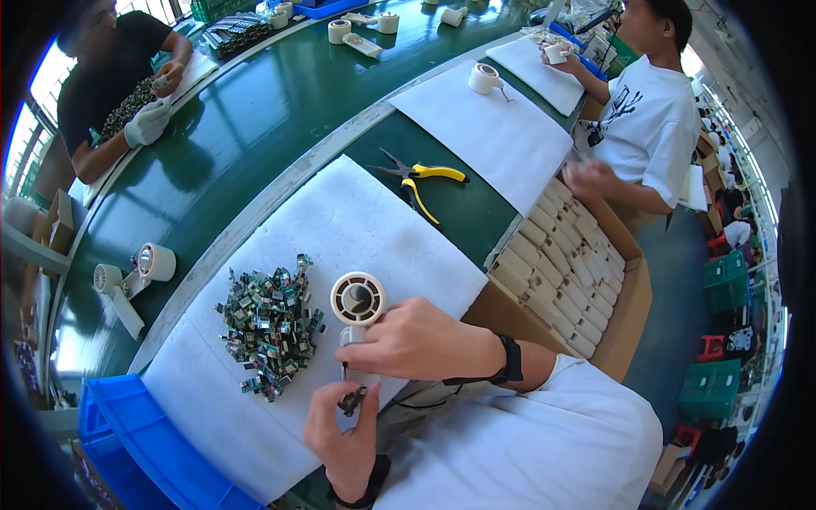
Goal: Assembling small printed circuit boards into plastic housings on a production line.
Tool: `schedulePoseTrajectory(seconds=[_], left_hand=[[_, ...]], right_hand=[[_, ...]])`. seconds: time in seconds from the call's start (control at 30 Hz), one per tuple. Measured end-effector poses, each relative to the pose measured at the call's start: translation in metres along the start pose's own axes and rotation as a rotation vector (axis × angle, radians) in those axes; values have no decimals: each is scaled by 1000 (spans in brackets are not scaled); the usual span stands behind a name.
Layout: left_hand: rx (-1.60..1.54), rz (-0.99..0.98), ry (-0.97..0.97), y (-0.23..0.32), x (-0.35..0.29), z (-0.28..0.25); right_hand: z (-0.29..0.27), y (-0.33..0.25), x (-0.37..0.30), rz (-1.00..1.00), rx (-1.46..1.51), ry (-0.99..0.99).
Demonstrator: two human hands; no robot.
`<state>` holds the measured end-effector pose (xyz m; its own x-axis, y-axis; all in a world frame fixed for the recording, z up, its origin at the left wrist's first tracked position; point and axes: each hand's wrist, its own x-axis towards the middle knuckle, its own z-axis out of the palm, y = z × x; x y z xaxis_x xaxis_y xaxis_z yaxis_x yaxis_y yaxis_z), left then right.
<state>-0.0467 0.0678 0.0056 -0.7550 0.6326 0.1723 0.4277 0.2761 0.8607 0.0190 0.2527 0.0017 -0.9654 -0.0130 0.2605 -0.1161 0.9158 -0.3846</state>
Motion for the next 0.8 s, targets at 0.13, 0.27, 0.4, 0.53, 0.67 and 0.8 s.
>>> schedulePoseTrajectory(seconds=[0.13,0.27,0.4,0.53,0.67,0.8], left_hand=[[-40,23,-46,-4,0,1],[-44,73,-47,-4,2,0],[-115,-23,-71,-3,-3,-1],[-137,-39,-56,-10,-8,-3],[-153,-48,-41,-12,-12,-4],[-121,-51,-165,-3,-5,-7]], right_hand=[[8,8,-5,-95,-27,110],[3,10,-4,-115,6,107],[-4,10,0,-110,29,54],[-5,11,-1,-121,51,59],[7,18,-5,-184,106,115],[9,21,-8,-62,243,288]])
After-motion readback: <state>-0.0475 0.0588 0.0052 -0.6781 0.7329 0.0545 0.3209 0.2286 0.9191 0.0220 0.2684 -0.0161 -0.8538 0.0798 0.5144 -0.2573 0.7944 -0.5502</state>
